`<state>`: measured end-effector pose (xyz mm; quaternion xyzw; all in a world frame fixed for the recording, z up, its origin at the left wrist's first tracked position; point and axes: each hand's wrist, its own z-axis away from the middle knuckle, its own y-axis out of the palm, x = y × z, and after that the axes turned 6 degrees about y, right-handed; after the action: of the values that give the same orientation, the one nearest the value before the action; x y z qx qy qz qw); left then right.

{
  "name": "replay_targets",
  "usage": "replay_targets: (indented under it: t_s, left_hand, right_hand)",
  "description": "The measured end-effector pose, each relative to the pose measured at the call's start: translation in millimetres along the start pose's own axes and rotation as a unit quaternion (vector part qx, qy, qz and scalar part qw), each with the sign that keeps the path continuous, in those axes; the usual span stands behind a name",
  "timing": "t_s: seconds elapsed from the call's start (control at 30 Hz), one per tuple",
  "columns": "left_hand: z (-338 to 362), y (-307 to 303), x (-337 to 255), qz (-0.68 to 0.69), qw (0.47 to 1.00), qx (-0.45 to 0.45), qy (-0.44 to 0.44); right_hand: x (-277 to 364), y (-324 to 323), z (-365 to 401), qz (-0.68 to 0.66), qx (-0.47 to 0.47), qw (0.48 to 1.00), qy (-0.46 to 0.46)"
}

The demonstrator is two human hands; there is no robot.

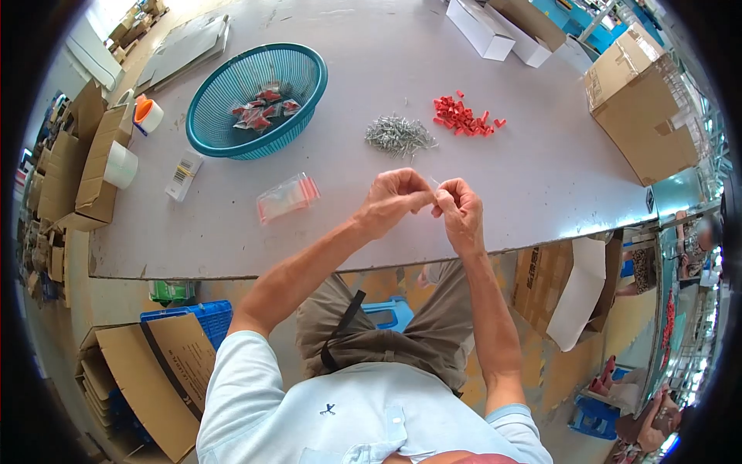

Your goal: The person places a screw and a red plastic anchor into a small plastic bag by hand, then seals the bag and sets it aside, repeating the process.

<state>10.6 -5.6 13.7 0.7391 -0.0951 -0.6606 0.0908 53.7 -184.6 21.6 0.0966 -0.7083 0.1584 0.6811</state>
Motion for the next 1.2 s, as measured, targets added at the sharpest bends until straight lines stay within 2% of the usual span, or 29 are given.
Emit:
replay_targets:
  t_s: [0.03,0.13,0.2,0.23,0.3,0.5,0.63,0.7,0.73,0.8,0.93,1.1,1.2]
  left_hand:
    - [0,-1,0,0.022,1.0,-0.007,0.003]
    - [5,-1,1,0.026,0.999,-0.029,-0.003]
    - [6,3,1,-0.099,0.991,-0.04,0.083]
    - [5,6,0,-0.098,0.991,-0.038,0.082]
    - [6,9,-2,-0.232,0.952,-0.031,0.195]
    - [10,13,-6,-0.313,0.912,-0.046,0.262]
    - [10,10,0,-0.338,0.901,-0.06,0.265]
    - [7,8,4,-0.285,0.934,-0.072,0.205]
    - [7,7,4,-0.285,0.934,-0.072,0.204]
    - [5,6,3,-0.179,0.977,-0.073,0.094]
    - [4,4,3,-0.16,0.982,-0.066,0.075]
    - [6,9,4,-0.246,0.956,-0.08,0.143]
    - [6,9,4,-0.256,0.954,-0.065,0.139]
  right_hand:
    - [4,1,3,0.047,-0.019,0.999,-0.014]
    - [9,4,8,0.059,-0.038,0.997,-0.021]
    - [12,5,9,0.045,-0.038,0.998,-0.022]
    - [13,6,10,0.027,-0.036,0.999,-0.02]
    - [13,5,9,-0.001,-0.032,0.999,-0.004]
    - [8,6,11,-0.05,-0.023,0.998,0.027]
    - [9,10,15,-0.053,-0.027,0.998,0.034]
    - [6,11,15,-0.047,-0.023,0.998,0.032]
    - [5,11,15,-0.042,-0.021,0.999,0.027]
    - [4,11,13,-0.053,-0.021,0.998,0.03]
    - [14,16,13,-0.04,-0.022,0.999,0.01]
    - [9,10,8,-0.003,-0.007,1.0,0.014]
    - [11,9,6,-0.005,-0.008,1.0,0.013]
